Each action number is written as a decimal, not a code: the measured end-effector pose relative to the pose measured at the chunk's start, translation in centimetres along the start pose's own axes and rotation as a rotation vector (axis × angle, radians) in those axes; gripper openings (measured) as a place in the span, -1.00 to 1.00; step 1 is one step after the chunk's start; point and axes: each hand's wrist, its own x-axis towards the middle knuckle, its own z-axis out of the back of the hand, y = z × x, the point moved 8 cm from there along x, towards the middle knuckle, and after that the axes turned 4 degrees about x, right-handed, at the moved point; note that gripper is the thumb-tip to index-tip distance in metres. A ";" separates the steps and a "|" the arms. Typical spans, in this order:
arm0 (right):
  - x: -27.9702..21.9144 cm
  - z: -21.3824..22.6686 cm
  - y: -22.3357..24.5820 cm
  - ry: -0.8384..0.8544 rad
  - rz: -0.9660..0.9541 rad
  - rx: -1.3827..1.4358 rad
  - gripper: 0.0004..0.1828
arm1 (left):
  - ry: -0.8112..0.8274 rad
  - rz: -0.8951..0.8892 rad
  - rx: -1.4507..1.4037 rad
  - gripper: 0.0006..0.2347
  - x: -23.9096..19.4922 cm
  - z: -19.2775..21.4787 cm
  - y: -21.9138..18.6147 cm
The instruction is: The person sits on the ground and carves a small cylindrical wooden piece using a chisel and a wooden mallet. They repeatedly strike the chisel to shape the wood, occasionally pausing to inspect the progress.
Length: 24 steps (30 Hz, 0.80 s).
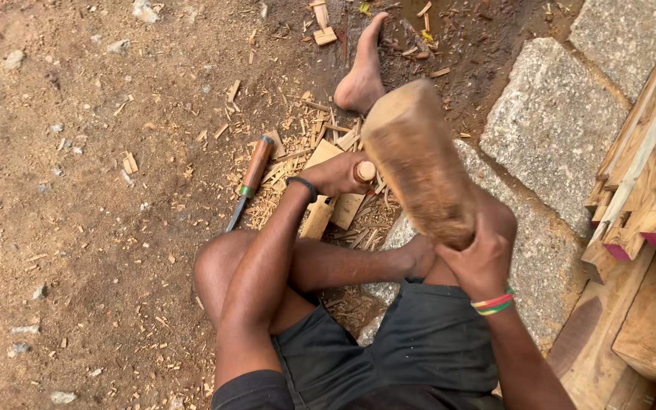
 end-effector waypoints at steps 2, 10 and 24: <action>-0.3 1.9 0.9 -0.115 0.016 0.090 -0.33 | -0.011 0.036 0.118 -0.46 -0.3 0.3 -0.8; 0.8 -6.2 -2.1 0.203 -0.065 -0.292 -0.31 | -0.047 -0.014 0.014 -0.40 -0.5 -0.5 2.1; 0.7 -5.1 -0.8 -0.015 -0.055 -0.051 -0.43 | -0.019 0.085 0.080 -0.63 -0.7 -0.4 3.7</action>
